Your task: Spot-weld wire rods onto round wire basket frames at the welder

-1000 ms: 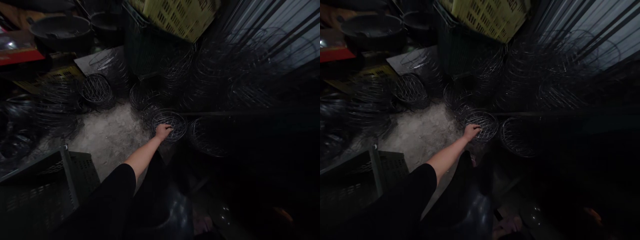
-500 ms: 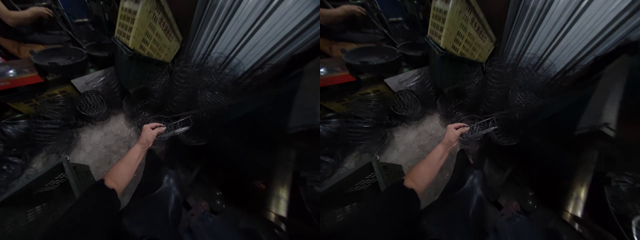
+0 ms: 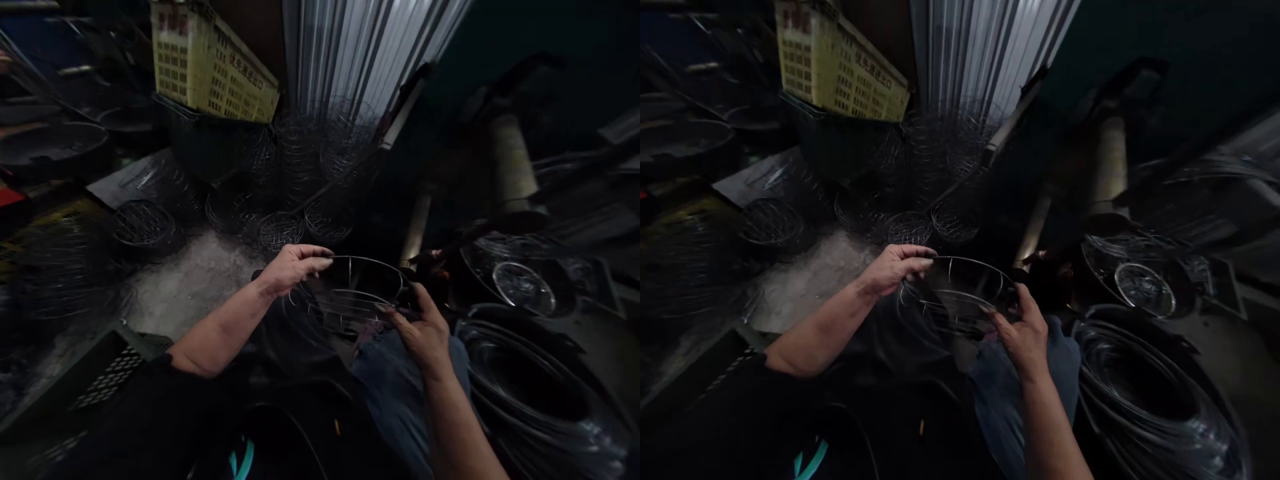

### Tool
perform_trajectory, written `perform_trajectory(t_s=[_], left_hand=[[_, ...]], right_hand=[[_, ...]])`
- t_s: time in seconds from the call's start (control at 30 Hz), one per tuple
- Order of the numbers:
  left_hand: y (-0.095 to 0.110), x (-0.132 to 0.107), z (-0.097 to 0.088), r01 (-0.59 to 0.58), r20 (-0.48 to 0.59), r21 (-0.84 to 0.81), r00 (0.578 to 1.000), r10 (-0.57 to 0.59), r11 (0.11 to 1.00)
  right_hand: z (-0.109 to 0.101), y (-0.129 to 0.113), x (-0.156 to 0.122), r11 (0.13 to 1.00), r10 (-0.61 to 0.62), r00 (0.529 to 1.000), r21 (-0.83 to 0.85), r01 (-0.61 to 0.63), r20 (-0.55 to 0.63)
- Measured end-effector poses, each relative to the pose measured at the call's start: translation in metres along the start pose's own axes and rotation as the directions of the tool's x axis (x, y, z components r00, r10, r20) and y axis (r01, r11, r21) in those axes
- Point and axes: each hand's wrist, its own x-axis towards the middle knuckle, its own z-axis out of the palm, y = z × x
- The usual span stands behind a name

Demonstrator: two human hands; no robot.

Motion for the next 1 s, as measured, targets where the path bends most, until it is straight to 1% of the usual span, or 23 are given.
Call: perform_trajectory(t_s=[0.03, 0.1, 0.13, 0.17, 0.23, 0.3, 0.37, 0.43, 0.53, 0.6, 0.7, 0.77, 0.8, 0.87, 0.93, 0.97, 1.0], left_hand=[[-0.004, -0.003, 0.001, -0.029, 0.007, 0.079, 1.0, 0.029, 0.996], [-0.015, -0.009, 0.002, -0.077, 0.012, 0.265, 0.997, 0.077, 0.961], [-0.022, -0.011, 0.003, -0.076, 0.024, 0.33, 0.997, 0.073, 0.941], [-0.028, -0.012, 0.006, -0.057, 0.048, 0.359, 0.998, 0.042, 0.932], [-0.041, -0.014, 0.013, -0.001, 0.123, 0.328, 0.992, -0.041, 0.945], [-0.05, -0.014, 0.023, 0.034, 0.181, 0.265, 0.98, -0.084, 0.964], [-0.054, -0.012, 0.03, 0.044, 0.188, 0.231, 0.978, -0.089, 0.972], [-0.055, -0.009, 0.034, 0.05, 0.194, 0.219, 0.977, -0.094, 0.974], [-0.058, -0.005, 0.035, 0.051, 0.187, 0.218, 0.978, -0.093, 0.975], [-0.062, -0.003, 0.035, 0.042, 0.174, 0.226, 0.981, -0.083, 0.973], [-0.068, 0.0, 0.035, 0.012, 0.138, 0.263, 0.989, -0.05, 0.965], [-0.068, 0.003, 0.034, -0.03, 0.105, 0.303, 0.995, -0.002, 0.953], [-0.067, 0.005, 0.034, -0.057, 0.095, 0.323, 0.995, 0.027, 0.945], [-0.063, 0.011, 0.033, -0.13, 0.092, 0.361, 0.99, 0.103, 0.923], [-0.059, 0.018, 0.033, -0.221, 0.094, 0.374, 0.975, 0.2, 0.901], [-0.058, 0.022, 0.034, -0.258, 0.093, 0.355, 0.966, 0.241, 0.898], [-0.059, 0.026, 0.035, -0.273, 0.079, 0.304, 0.962, 0.261, 0.913]], right_hand=[[-0.006, 0.005, -0.004, 0.998, 0.06, 0.998, -0.008, -0.06, -0.014], [-0.019, 0.016, -0.012, 0.987, 0.163, 0.986, -0.008, -0.164, -0.037], [-0.024, 0.021, -0.015, 0.981, 0.194, 0.979, 0.001, -0.194, -0.055], [-0.029, 0.025, -0.018, 0.977, 0.214, 0.975, 0.015, -0.213, -0.065], [-0.036, 0.031, -0.023, 0.97, 0.24, 0.968, 0.045, -0.237, -0.068], [-0.04, 0.036, -0.027, 0.965, 0.259, 0.964, 0.064, -0.255, -0.064], [-0.043, 0.042, -0.029, 0.96, 0.276, 0.96, 0.07, -0.272, -0.054], [-0.044, 0.049, -0.03, 0.954, 0.299, 0.952, 0.041, -0.297, -0.06], [-0.045, 0.057, -0.032, 0.941, 0.334, 0.939, -0.025, -0.337, -0.077], [-0.045, 0.058, -0.033, 0.936, 0.348, 0.934, -0.027, -0.351, -0.076], [-0.042, 0.054, -0.036, 0.942, 0.334, 0.936, 0.009, -0.335, -0.107], [-0.038, 0.052, -0.038, 0.947, 0.32, 0.936, 0.071, -0.313, -0.144], [-0.037, 0.052, -0.039, 0.946, 0.317, 0.937, 0.113, -0.303, -0.146], [-0.035, 0.055, -0.042, 0.94, 0.301, 0.949, 0.201, -0.277, -0.098], [-0.034, 0.059, -0.046, 0.949, 0.223, 0.973, 0.243, -0.201, -0.065], [-0.035, 0.059, -0.049, 0.965, 0.143, 0.986, 0.232, -0.119, -0.089], [-0.036, 0.059, -0.051, 0.982, 0.029, 0.989, 0.187, -0.001, -0.143]])
